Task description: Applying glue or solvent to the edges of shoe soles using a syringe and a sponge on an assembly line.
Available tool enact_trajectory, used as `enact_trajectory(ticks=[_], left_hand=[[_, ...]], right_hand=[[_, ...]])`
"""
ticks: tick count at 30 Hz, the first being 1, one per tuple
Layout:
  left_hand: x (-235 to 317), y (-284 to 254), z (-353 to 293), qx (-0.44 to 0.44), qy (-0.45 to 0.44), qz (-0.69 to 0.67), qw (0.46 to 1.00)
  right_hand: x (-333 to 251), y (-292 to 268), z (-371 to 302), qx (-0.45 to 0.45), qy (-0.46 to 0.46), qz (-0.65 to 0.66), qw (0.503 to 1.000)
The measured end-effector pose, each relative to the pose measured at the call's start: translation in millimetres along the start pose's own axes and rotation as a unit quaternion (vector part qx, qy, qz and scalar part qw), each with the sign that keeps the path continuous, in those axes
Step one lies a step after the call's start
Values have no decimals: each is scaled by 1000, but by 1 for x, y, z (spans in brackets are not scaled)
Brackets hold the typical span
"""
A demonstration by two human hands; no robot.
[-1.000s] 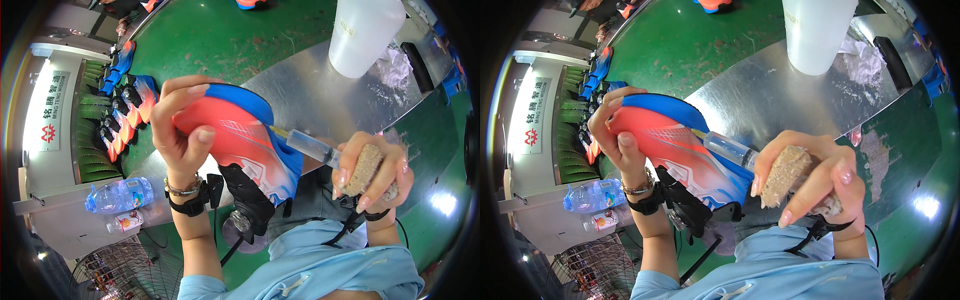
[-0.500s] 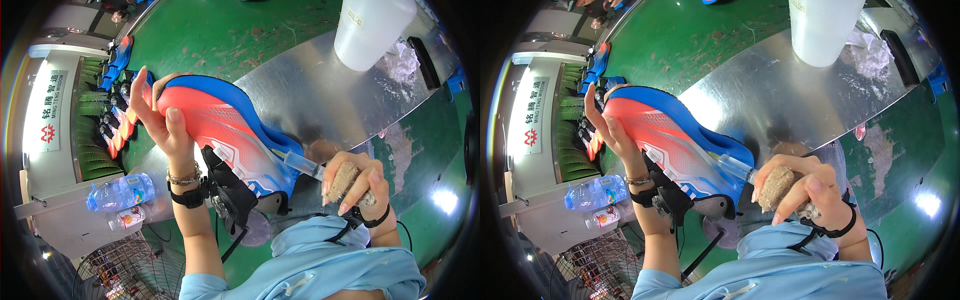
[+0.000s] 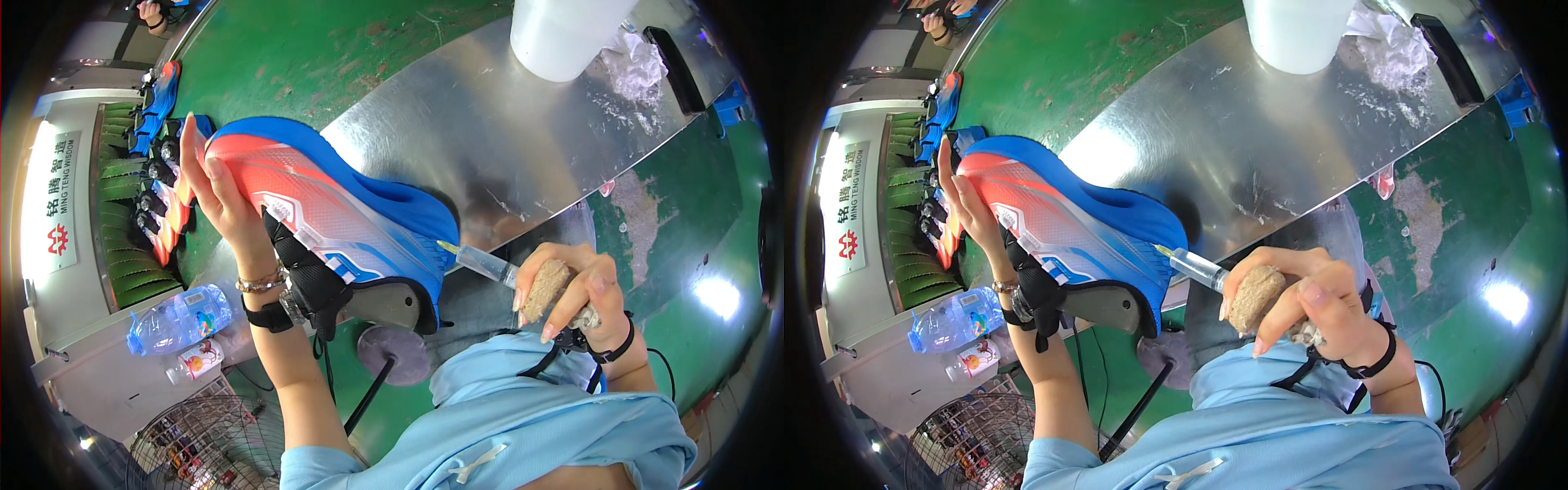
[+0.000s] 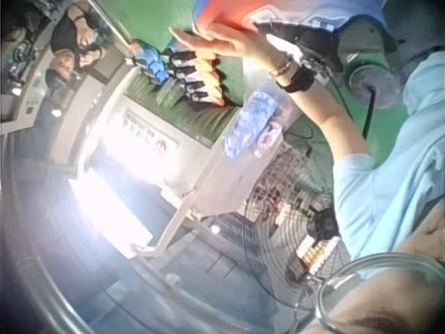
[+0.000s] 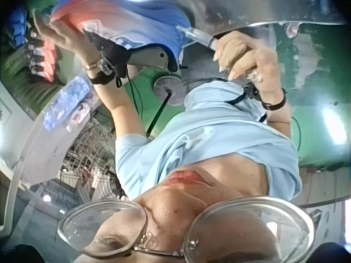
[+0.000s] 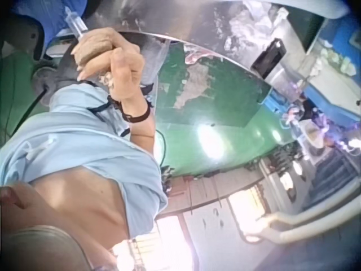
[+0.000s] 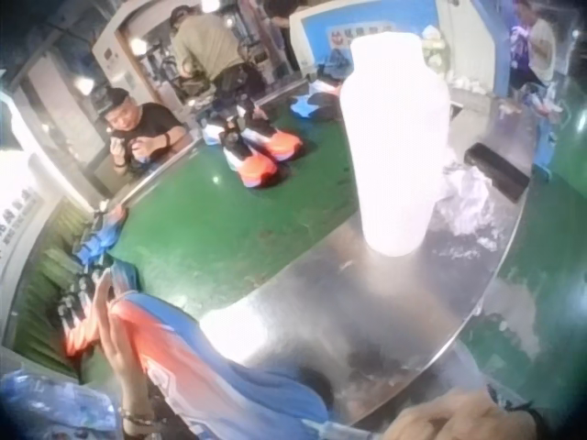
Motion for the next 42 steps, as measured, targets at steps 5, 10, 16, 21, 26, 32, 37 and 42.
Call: enact_trajectory(ticks=[5,10,16,21,26,32,37,42], left_hand=[[-23,-9,-17,43,-146,-37,988],[-45,-27,-55,64,-222,-8,973],[-12,-76,-118,103,-472,-129,866],[46,-91,-174,0,-589,-198,783],[94,-49,-222,-64,-611,-399,680],[111,-5,-245,-118,-617,-471,620],[113,9,-246,-72,-599,-529,597],[115,20,-257,-57,-598,-567,563]], right_hand=[[2,1,-1,19,-48,-34,998],[9,5,8,25,-68,-35,997],[17,12,19,66,-48,-68,994],[24,14,20,65,-20,-69,995],[17,22,16,44,-74,-38,996],[11,25,4,57,-42,-41,997],[-2,32,-2,42,-41,-67,996],[-14,34,-14,17,0,-80,997]])
Point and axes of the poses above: each hand's wrist, its own z-axis towards the middle knuckle, its own y-axis out of the palm, x = y × z, the point moved 4 cm from there along z, towards the middle knuckle, and after that the axes turned 5 degrees about y, right-handed, at the moved point
